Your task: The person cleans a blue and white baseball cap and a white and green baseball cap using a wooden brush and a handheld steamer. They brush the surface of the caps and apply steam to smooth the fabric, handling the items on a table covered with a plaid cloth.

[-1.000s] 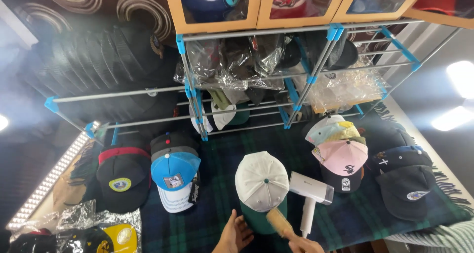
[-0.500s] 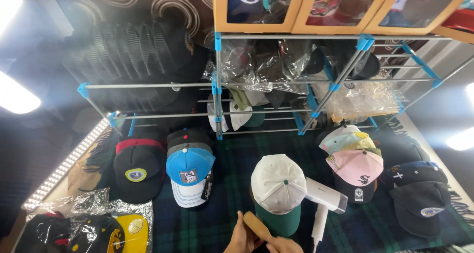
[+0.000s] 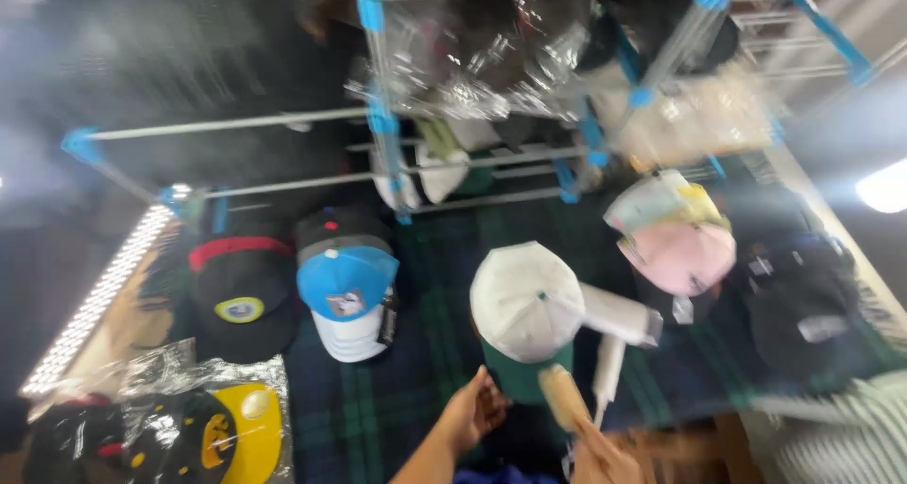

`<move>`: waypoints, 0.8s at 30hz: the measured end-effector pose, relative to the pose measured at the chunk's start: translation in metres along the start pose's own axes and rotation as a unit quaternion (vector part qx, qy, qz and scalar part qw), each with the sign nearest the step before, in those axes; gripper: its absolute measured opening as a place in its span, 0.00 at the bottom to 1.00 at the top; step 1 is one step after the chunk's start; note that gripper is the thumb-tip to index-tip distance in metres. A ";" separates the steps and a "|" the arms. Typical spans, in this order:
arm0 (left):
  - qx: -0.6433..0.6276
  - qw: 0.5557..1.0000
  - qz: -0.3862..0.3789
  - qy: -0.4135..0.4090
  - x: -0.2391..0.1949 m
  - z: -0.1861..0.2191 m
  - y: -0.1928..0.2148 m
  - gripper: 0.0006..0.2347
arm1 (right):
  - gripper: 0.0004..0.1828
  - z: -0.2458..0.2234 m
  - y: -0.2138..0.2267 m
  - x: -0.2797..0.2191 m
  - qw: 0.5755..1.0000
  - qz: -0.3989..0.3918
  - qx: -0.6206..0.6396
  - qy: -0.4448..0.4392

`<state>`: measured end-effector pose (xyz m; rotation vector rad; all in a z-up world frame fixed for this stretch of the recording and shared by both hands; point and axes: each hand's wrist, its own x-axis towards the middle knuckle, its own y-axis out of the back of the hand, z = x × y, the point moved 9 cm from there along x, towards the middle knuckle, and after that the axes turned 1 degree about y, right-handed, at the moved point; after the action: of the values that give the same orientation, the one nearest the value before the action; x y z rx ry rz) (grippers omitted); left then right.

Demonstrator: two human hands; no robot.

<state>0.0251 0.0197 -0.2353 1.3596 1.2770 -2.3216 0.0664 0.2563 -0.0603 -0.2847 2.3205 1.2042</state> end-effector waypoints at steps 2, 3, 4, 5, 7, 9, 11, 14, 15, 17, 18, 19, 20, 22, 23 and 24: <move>0.071 0.997 -0.038 0.001 0.024 -0.025 0.004 0.14 | 0.25 0.010 -0.036 0.036 0.997 0.014 0.027 -0.072; 0.040 0.999 -0.004 -0.024 0.030 -0.020 0.006 0.10 | 0.25 -0.001 -0.060 0.054 0.986 0.076 0.127 0.070; 0.011 0.998 0.031 -0.051 0.034 -0.016 0.009 0.13 | 0.25 -0.007 -0.079 0.063 0.942 0.146 0.220 0.209; 0.024 0.998 0.031 -0.041 0.025 -0.013 0.006 0.13 | 0.25 0.001 -0.081 0.067 0.941 0.154 0.227 0.196; 0.080 0.994 0.049 -0.054 0.004 0.000 0.000 0.15 | 0.28 0.000 -0.087 0.070 0.937 0.142 0.204 0.248; 0.106 0.992 0.045 -0.052 0.005 0.000 0.002 0.13 | 0.27 0.012 -0.076 0.079 0.951 0.127 0.200 0.198; 0.126 0.990 0.040 -0.053 0.008 -0.001 0.005 0.11 | 0.26 0.016 -0.060 0.079 0.964 0.108 0.192 0.151; 0.129 0.989 0.033 -0.062 0.012 0.002 0.009 0.07 | 0.27 0.013 -0.043 0.087 0.971 0.054 0.193 0.131; 0.122 0.990 0.028 -0.061 0.013 0.001 0.010 0.08 | 0.27 0.029 -0.039 0.099 0.965 0.087 0.222 0.108; 0.111 0.992 0.023 -0.060 0.008 -0.002 0.009 0.09 | 0.27 0.026 -0.002 0.100 0.958 0.117 0.247 0.086; 0.108 0.992 0.019 -0.056 0.001 -0.003 0.005 0.08 | 0.28 0.019 0.023 0.091 0.952 0.091 0.292 0.009; 0.106 0.993 0.015 -0.056 -0.003 -0.001 -0.001 0.07 | 0.30 0.010 0.048 0.083 0.937 0.066 0.336 -0.067; 0.103 0.993 0.016 -0.057 0.001 0.000 0.004 0.07 | 0.30 0.020 0.057 0.095 0.938 0.064 0.334 -0.065; 0.095 0.993 0.021 -0.069 0.006 -0.006 0.017 0.14 | 0.34 0.037 0.087 0.115 0.952 0.103 0.288 0.001; 0.089 0.993 0.024 -0.067 -0.008 -0.008 0.010 0.14 | 0.34 0.048 0.096 0.122 0.954 0.098 0.283 0.000; 0.152 0.987 0.036 -0.045 -0.021 -0.014 0.004 0.08 | 0.29 0.061 0.108 0.129 0.936 0.112 0.335 0.005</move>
<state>0.0475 0.0221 -0.2244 1.3374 0.8576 -2.5729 -0.0660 0.3744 -0.0811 0.2227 2.6574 0.4338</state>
